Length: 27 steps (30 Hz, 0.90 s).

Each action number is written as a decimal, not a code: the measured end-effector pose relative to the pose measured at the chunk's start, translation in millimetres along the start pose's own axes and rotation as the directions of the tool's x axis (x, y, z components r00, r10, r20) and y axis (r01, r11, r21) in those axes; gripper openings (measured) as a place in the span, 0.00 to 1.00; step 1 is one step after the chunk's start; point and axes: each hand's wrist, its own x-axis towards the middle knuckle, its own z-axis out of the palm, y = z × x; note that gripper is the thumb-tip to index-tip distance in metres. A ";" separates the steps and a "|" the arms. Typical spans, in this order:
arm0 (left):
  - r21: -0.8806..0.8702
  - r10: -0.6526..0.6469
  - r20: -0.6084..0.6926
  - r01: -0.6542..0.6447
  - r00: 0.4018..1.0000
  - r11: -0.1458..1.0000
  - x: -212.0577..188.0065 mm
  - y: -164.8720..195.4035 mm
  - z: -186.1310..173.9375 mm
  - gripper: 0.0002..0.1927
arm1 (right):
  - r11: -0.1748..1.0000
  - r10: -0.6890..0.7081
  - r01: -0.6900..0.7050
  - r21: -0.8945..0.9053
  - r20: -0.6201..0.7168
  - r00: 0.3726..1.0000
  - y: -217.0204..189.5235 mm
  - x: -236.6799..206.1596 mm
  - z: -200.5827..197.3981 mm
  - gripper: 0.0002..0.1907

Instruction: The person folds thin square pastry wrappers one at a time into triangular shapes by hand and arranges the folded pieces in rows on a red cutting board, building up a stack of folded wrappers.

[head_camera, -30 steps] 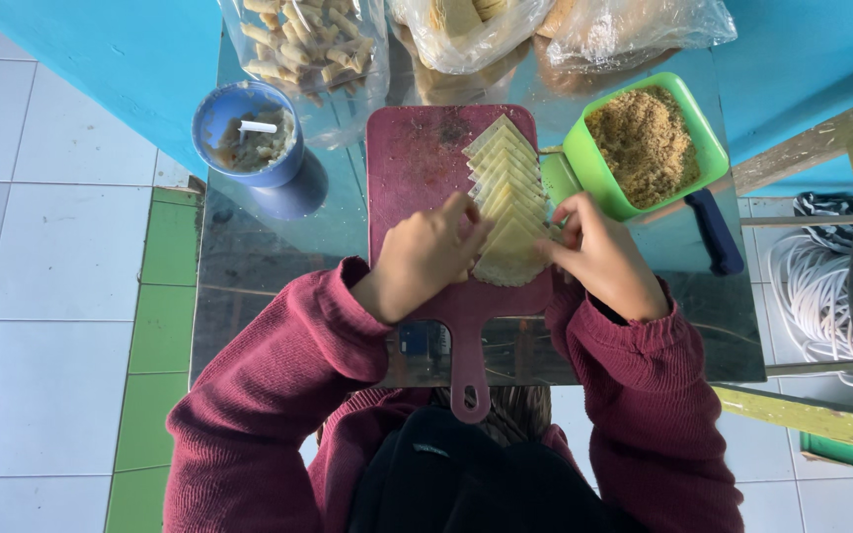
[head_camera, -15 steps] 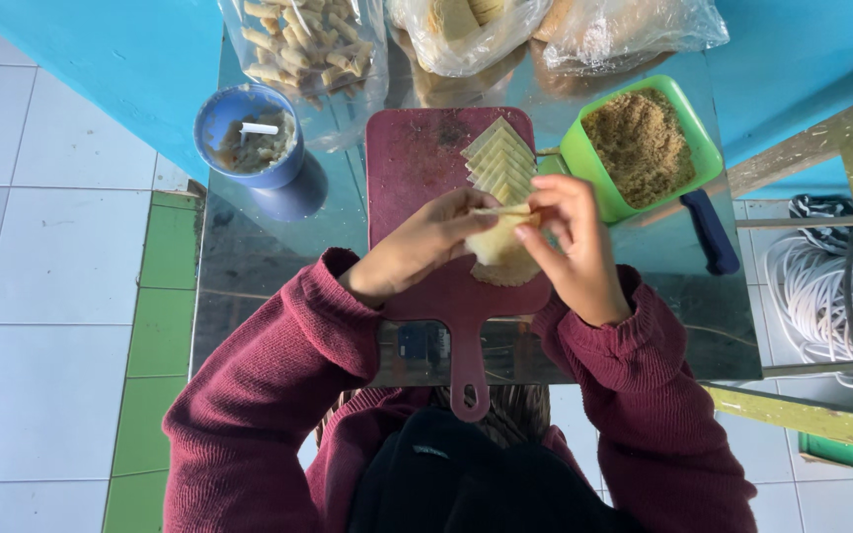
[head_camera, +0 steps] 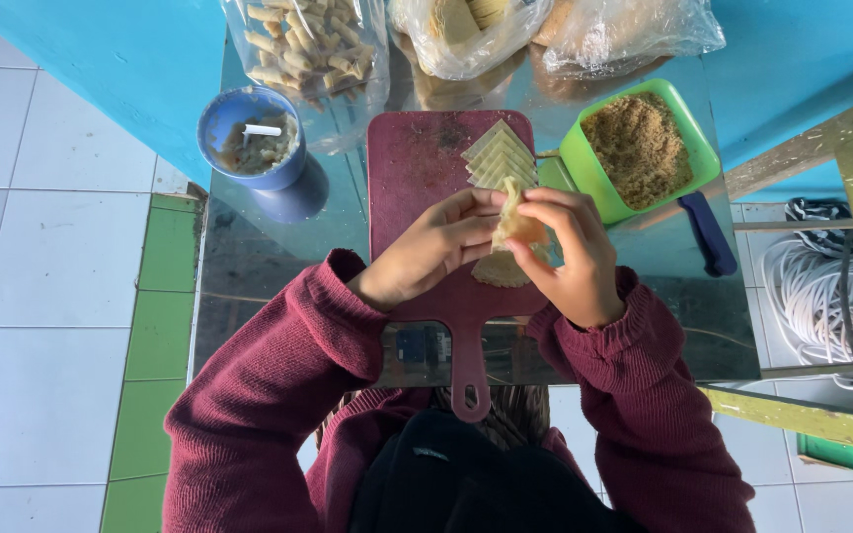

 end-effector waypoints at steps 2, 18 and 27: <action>0.062 0.035 -0.039 -0.033 0.999 0.998 -0.7 -2.9 1.7 0.19 | 1.000 -0.006 0.006 -0.005 0.004 1.000 0.5 1.2 0.3 0.21; 0.293 0.161 -0.091 -0.128 0.983 0.947 -2.1 -6.0 4.1 0.18 | 0.982 0.124 -0.122 0.147 -0.003 0.992 -3.5 1.2 0.5 0.10; 0.298 0.208 -0.095 -0.171 0.974 0.939 0.7 -12.3 2.4 0.18 | 0.988 0.107 -0.105 0.113 -0.014 0.994 -5.0 1.5 2.9 0.09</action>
